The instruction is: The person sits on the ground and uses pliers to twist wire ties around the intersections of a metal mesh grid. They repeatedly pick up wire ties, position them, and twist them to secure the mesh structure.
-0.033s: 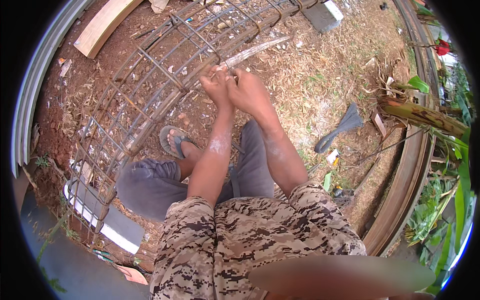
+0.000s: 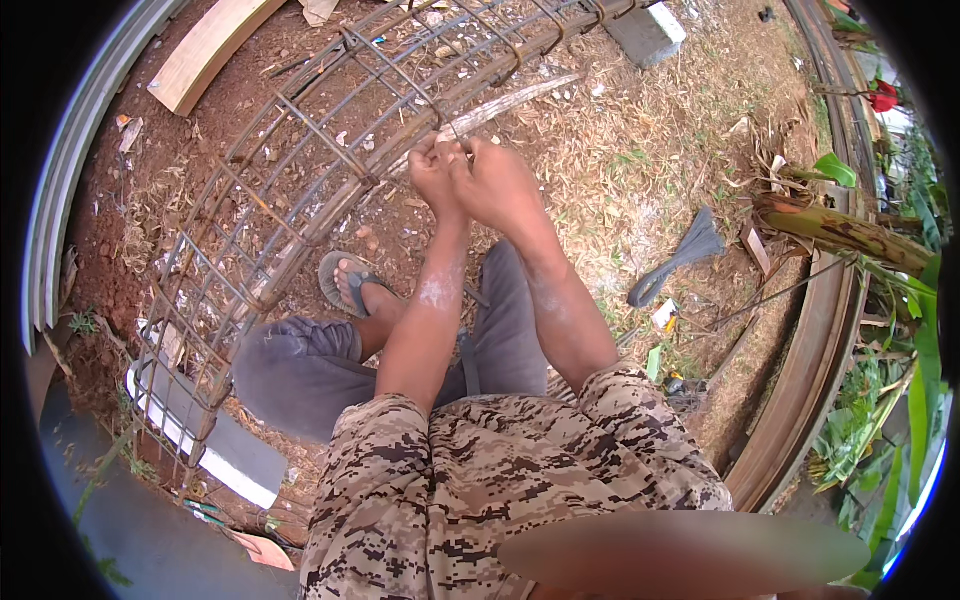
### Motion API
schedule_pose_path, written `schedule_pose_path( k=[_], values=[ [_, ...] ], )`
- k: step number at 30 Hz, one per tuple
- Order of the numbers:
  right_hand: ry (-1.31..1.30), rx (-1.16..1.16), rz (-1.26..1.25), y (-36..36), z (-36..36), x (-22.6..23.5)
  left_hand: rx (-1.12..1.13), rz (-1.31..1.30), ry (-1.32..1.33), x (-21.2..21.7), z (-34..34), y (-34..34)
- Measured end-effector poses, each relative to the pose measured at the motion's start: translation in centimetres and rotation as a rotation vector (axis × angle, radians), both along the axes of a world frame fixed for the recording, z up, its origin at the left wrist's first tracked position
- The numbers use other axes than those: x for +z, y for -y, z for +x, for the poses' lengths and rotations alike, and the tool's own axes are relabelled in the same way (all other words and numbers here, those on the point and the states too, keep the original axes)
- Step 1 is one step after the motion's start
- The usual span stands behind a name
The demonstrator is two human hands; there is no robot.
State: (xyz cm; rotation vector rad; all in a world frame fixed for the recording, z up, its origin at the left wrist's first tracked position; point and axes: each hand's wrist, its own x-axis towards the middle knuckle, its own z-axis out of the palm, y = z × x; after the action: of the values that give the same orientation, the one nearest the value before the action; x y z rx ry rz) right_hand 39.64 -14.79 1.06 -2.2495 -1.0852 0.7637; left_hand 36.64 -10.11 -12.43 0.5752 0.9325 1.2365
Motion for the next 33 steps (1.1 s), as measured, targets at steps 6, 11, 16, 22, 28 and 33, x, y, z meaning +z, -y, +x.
schedule_pose_path(
  k=[6,11,16,22,28,33],
  values=[
    [0.172,0.027,0.212,-3.3,-1.8,0.3,-0.185,-0.023,0.504,0.3,1.3,-0.5],
    [0.336,0.213,0.212,-3.1,-5.4,-0.7,-0.11,-0.438,0.298,2.4,4.2,-3.5],
    [0.24,0.237,0.199,-4.1,-6.7,-0.6,-0.078,-0.465,0.184,2.2,5.2,-3.8],
    [0.215,0.379,0.138,-10.1,-6.2,-1.1,-0.261,-0.079,-0.334,-0.6,3.5,-2.2],
    [0.197,0.449,-0.006,-19.4,1.4,-1.3,-0.2,0.403,-0.918,-2.0,1.5,-2.9],
    [-0.086,0.14,-0.038,-18.7,11.0,-0.1,-0.377,0.303,-0.81,0.2,-1.0,-5.1]
  ],
)
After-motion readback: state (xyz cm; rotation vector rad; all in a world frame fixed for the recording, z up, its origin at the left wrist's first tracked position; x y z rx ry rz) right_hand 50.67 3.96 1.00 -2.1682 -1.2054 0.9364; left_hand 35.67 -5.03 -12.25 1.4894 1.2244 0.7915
